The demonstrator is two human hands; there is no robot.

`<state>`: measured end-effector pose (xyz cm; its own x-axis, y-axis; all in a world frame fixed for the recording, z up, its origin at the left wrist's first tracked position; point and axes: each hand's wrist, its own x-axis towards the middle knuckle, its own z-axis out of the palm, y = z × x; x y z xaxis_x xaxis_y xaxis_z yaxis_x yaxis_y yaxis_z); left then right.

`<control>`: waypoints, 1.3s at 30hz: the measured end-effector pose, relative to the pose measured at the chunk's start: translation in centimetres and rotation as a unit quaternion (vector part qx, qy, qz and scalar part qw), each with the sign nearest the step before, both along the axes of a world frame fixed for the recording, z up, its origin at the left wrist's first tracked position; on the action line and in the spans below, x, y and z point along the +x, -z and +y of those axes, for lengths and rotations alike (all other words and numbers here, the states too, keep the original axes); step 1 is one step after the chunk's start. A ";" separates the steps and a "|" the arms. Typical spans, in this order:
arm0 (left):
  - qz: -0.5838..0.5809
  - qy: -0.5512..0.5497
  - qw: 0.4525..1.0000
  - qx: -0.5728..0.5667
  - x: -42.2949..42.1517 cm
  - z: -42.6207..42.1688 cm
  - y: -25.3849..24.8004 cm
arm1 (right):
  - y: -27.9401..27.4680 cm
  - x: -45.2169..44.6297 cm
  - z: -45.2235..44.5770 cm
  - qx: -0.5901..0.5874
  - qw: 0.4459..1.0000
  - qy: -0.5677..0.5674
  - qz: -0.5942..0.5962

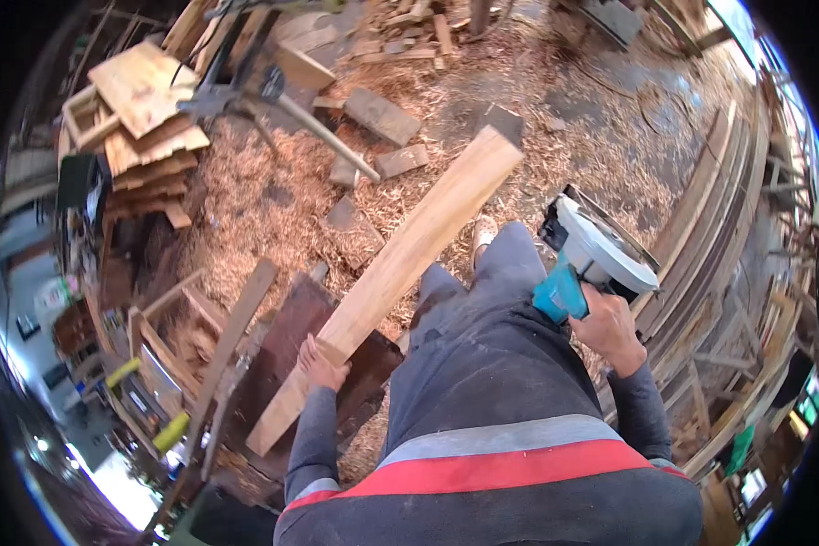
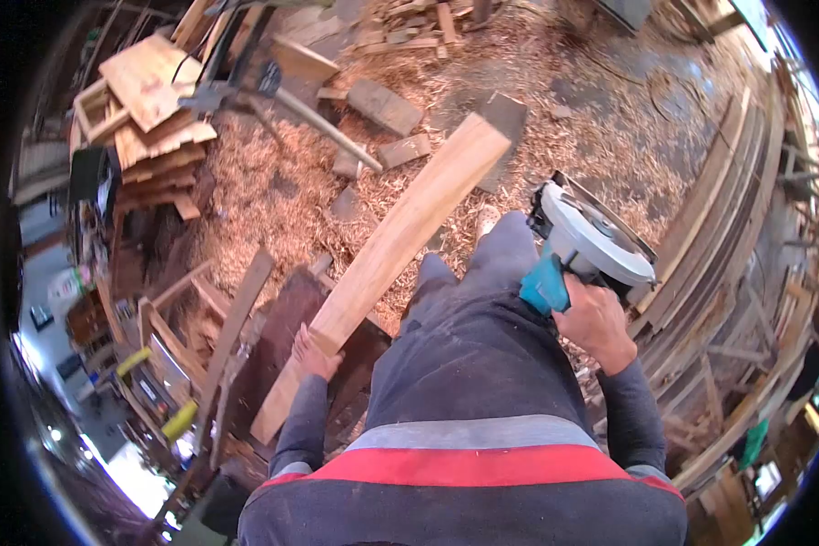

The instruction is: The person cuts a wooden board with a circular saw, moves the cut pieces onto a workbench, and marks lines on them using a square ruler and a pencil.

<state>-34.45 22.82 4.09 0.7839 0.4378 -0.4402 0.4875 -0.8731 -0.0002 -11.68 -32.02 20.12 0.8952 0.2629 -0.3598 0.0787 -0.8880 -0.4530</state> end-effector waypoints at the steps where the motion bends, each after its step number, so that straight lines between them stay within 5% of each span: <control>1: -0.011 0.011 1.000 -0.018 -0.3 1.0 0.8 | 0.0 -0.9 0.9 -0.011 1.000 -0.002 -0.020; 19: -0.290 0.094 0.940 -0.153 9.8 -4.6 4.2 | -2.1 -15.1 12.8 -0.052 0.995 -0.077 -0.031; 27: -0.243 0.109 0.955 -0.127 11.2 -5.6 4.1 | -1.9 -16.2 13.4 0.051 0.994 -0.075 -0.062; 39: -0.343 0.109 0.923 -0.138 11.4 -5.8 5.6 | 3.9 -14.1 21.1 0.241 0.963 0.099 -0.074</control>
<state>-23.04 16.99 -1.47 0.9758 0.1816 0.1220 0.1022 -0.8716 0.4795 -25.75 -10.90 16.18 0.9771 0.1862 -0.1027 0.0255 -0.5821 -0.8127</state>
